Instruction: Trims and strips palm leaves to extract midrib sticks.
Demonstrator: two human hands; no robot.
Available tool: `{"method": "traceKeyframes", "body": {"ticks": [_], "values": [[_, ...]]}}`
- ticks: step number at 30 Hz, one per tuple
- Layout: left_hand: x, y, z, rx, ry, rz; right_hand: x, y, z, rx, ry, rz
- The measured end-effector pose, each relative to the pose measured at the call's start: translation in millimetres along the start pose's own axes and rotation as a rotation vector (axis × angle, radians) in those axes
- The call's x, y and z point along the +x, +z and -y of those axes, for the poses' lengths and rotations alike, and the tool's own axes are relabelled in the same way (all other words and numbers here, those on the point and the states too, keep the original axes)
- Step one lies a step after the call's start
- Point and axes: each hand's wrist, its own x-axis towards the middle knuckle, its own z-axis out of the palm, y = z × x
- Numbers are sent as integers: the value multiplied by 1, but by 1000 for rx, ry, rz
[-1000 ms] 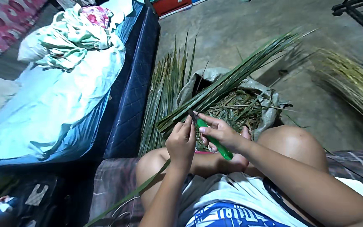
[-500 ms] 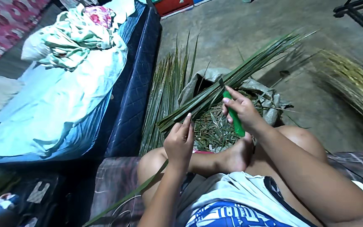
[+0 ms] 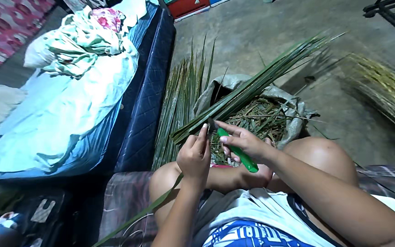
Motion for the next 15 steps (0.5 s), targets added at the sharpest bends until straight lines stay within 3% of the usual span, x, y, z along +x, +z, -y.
{"method": "traceKeyframes", "body": {"ticks": [6,15], "values": [[-2,3,0,-27,13,3,-4,-6,6,23,51,69],[-3,-1,0,-30,6,11,-1,-17,16,-57,-45,-207]]}}
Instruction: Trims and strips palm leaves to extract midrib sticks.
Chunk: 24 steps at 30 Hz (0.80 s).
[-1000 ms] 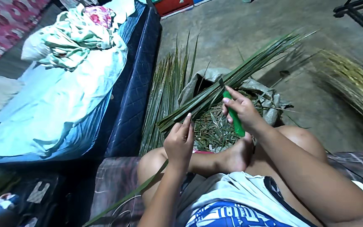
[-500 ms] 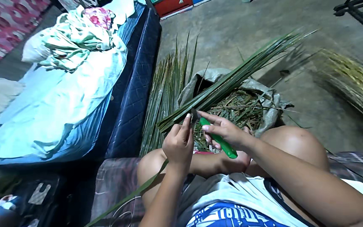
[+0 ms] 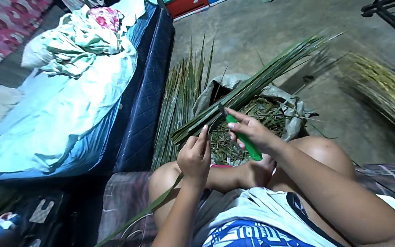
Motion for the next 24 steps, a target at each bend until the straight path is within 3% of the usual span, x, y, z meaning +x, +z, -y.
{"method": "traceKeyframes", "body": {"ticks": [4,9,12,24], "values": [[0,-1,-1,-5,-12,2,2,-10,5,49,-69,-107],[3,-3,-3,-109,-111,111,-5,3,-7,-72,-12,200],[7,-6,-2,-184,-178,177,-6,14,-14,-91,34,266],[18,-17,1,-385,-376,371,-3,-14,5,-58,-62,77]]}}
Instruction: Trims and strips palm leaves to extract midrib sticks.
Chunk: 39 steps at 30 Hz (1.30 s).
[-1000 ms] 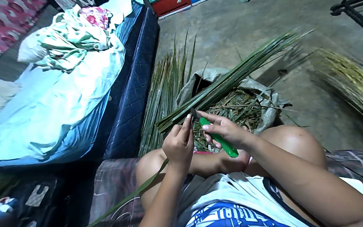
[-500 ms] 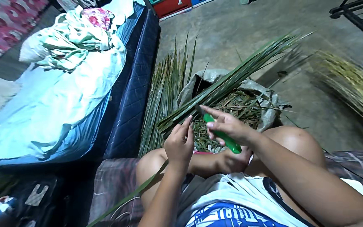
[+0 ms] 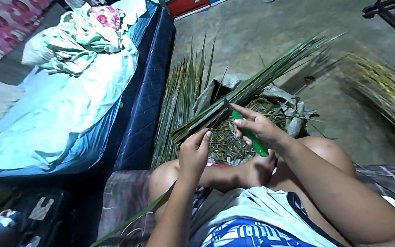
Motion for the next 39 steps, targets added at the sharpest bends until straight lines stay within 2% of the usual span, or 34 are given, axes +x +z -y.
{"method": "traceKeyframes", "body": {"ticks": [4,6,14,20,22,26,28,32,39], "values": [[1,3,-2,-16,-37,14,-3,4,-2,-45,68,190],[1,5,-3,2,-27,7,-3,12,-7,-64,104,213],[-1,6,-3,106,46,-9,0,8,-2,-62,83,42],[-2,6,-3,107,31,6,2,-9,6,-39,-31,-250],[-2,6,-3,112,28,10,2,-9,5,-31,-41,-185],[-1,7,-3,112,39,14,-3,13,-6,-93,90,154],[-1,7,-1,119,64,13,-3,24,-11,-93,138,195],[0,5,5,172,132,32,0,23,-13,-24,160,107],[-17,-10,28,324,175,8,3,3,-3,-22,90,-107]]}}
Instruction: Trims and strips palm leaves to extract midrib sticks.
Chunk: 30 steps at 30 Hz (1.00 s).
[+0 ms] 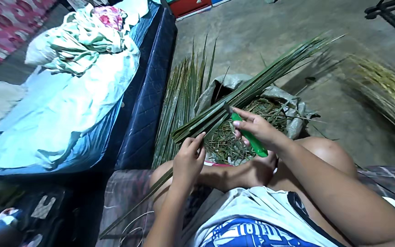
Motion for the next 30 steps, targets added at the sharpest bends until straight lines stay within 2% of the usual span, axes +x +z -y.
{"method": "traceKeyframes", "body": {"ticks": [5,11,14,18,21,23,26,30], "values": [[-23,-22,34,92,-2,-18,2,-13,7,-3,-53,-173],[-46,-56,63,90,-176,107,7,-23,9,86,-78,-367],[-51,-75,63,-53,-288,260,7,-26,7,117,-79,-365],[-58,-96,57,-298,-499,569,4,-26,8,66,-64,-307],[-70,-99,55,-570,-615,828,1,-28,9,33,-51,-241],[-78,-92,53,-633,-645,960,-1,-28,10,14,-40,-215],[-80,-70,38,-610,-602,909,-4,-21,11,14,-23,-183],[-60,-36,7,-550,-382,632,-7,-9,8,7,-6,-90]]}}
